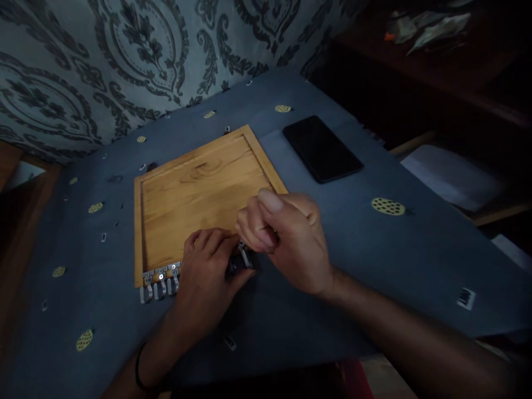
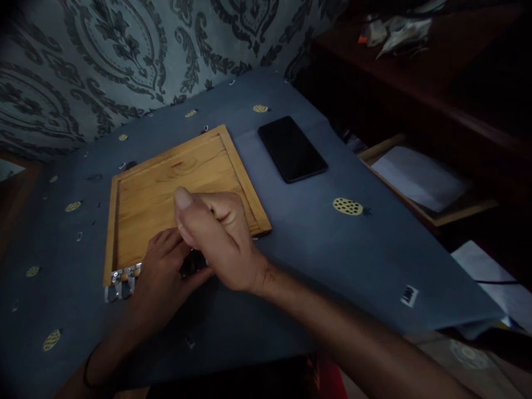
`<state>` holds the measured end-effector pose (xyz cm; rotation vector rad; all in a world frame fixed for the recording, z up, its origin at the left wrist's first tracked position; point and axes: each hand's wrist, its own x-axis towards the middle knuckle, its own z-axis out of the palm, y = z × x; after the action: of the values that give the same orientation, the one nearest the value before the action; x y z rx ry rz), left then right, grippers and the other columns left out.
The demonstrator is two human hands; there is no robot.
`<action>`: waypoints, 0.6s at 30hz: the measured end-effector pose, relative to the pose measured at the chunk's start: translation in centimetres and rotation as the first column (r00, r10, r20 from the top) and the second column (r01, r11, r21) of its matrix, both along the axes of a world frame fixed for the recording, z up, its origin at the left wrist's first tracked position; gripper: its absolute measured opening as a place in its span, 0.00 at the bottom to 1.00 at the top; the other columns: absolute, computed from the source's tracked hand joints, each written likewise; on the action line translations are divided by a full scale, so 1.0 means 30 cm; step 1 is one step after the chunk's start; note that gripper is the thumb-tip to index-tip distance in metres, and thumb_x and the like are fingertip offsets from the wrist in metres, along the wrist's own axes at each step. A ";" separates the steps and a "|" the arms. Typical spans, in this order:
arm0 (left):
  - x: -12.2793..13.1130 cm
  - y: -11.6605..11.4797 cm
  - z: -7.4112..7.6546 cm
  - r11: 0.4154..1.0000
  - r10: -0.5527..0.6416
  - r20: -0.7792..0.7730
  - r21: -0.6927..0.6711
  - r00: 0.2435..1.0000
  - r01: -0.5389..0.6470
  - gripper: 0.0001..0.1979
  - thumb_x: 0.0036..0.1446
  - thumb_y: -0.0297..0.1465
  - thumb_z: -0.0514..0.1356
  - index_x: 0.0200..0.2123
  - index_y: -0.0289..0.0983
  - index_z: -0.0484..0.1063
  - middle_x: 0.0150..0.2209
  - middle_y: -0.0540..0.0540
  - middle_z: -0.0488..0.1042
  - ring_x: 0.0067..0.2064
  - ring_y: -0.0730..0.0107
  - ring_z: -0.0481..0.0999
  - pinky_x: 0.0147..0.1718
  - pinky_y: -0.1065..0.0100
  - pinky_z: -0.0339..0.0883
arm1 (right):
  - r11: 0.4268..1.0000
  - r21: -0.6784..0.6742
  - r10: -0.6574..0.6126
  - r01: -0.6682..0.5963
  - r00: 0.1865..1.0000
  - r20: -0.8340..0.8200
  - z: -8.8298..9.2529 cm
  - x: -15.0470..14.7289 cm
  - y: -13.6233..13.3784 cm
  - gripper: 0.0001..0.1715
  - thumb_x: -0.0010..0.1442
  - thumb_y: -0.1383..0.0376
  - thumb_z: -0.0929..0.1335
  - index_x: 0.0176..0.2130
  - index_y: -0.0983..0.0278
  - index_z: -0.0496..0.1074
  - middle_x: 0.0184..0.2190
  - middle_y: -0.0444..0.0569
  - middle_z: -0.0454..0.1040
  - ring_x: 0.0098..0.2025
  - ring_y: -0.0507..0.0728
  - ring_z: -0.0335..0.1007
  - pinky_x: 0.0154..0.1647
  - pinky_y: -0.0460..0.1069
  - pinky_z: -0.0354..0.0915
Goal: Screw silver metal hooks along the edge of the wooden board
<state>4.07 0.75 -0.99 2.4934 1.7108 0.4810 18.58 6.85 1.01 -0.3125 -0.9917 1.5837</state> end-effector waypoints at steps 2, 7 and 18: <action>0.001 0.000 -0.002 1.000 0.006 -0.007 -0.001 1.000 -0.006 0.20 0.53 0.34 0.74 0.46 0.38 0.74 0.45 0.43 0.80 0.48 0.51 0.76 0.49 0.50 0.66 | 1.000 -0.004 -0.004 0.004 1.000 0.018 -0.002 0.002 0.000 0.35 0.69 0.53 0.68 0.17 0.63 0.56 0.15 0.39 0.54 0.20 0.47 0.49 0.23 0.49 0.49; -0.001 -0.001 -0.011 0.999 -0.009 -0.021 0.036 1.000 0.010 0.23 0.51 0.36 0.76 0.47 0.37 0.74 0.45 0.42 0.80 0.48 0.50 0.75 0.49 0.49 0.67 | 1.000 -0.006 0.008 -0.008 1.000 0.009 0.002 0.002 0.002 0.36 0.68 0.52 0.69 0.16 0.63 0.55 0.15 0.38 0.52 0.19 0.47 0.48 0.23 0.48 0.49; -0.062 -0.028 0.080 0.996 0.047 0.044 0.070 0.998 -0.050 0.20 0.64 0.46 0.64 0.51 0.37 0.73 0.48 0.41 0.79 0.54 0.51 0.75 0.54 0.49 0.67 | 0.999 0.003 -0.035 0.034 0.994 0.100 0.002 -0.010 0.005 0.38 0.65 0.46 0.68 0.15 0.61 0.55 0.12 0.37 0.49 0.15 0.46 0.45 0.17 0.47 0.44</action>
<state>2.21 -0.08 1.43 2.4749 1.7727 0.6043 18.27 6.99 1.07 -0.4094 -1.0586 1.5483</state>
